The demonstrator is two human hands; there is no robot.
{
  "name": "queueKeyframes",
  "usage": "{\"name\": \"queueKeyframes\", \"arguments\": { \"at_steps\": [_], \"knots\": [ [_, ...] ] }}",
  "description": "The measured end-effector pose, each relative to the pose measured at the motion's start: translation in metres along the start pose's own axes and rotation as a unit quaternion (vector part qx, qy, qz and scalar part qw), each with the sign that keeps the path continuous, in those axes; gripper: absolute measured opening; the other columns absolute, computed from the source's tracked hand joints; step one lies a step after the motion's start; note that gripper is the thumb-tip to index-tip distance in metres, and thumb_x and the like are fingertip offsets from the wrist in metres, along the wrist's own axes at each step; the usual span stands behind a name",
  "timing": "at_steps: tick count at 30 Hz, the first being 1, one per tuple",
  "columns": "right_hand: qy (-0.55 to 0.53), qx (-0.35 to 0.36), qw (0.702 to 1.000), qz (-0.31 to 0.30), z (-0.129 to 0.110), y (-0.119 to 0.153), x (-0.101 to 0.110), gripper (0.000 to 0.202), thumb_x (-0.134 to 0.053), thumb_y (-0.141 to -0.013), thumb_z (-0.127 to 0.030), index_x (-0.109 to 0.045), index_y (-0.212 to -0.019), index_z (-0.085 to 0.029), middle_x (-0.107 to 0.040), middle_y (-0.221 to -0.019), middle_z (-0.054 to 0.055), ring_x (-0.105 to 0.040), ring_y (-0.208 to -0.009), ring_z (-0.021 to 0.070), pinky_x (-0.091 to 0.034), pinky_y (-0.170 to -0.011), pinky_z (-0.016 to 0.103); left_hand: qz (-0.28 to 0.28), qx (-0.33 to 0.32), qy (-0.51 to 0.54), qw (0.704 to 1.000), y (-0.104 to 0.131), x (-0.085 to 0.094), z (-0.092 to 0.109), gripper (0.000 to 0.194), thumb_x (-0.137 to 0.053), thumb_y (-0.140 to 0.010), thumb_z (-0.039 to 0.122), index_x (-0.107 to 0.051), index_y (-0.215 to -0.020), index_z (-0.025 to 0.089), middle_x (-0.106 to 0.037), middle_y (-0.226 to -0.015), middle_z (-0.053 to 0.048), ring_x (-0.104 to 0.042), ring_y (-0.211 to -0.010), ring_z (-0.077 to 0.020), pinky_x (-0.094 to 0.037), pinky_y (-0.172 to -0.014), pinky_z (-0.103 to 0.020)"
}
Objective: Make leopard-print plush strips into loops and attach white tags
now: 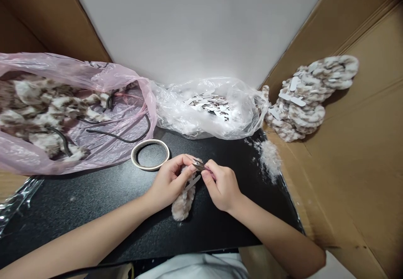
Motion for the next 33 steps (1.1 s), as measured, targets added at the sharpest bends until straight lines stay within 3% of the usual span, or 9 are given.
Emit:
{"name": "queueKeyframes", "arguments": {
  "at_steps": [17,33],
  "knots": [
    [-0.057,-0.015,0.998,0.023,0.0024,0.0017,-0.0003,0.032,-0.046,-0.092,-0.037,-0.041,-0.066,-0.020,-0.038,-0.054,-0.005,-0.036,-0.047,0.0087,-0.023,-0.052,0.022,-0.001,-0.012,0.000,1.000,0.0019,-0.0024,-0.0005,0.013,-0.059,-0.088,0.026,-0.061,-0.079,0.016,-0.067,-0.088,-0.005,-0.062,-0.082,-0.0162,-0.048,-0.073,-0.026],
    [-0.077,-0.022,0.997,0.001,0.0020,0.0014,-0.0027,0.031,-0.045,-0.092,-0.037,-0.040,-0.067,-0.020,-0.038,-0.055,-0.005,-0.037,-0.049,0.0090,-0.024,-0.052,0.022,-0.008,-0.022,-0.030,0.999,0.0031,-0.0024,-0.0025,0.013,-0.058,-0.088,0.025,-0.060,-0.079,0.015,-0.067,-0.088,-0.006,-0.062,-0.082,-0.0171,-0.048,-0.073,-0.027]
  ]
}}
Point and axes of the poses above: each hand's wrist, its own y-axis away from the middle knuckle, its own x-axis out of the back of the hand, z = x × y, the point moved 3 cm from there along -y, towards the middle knuckle
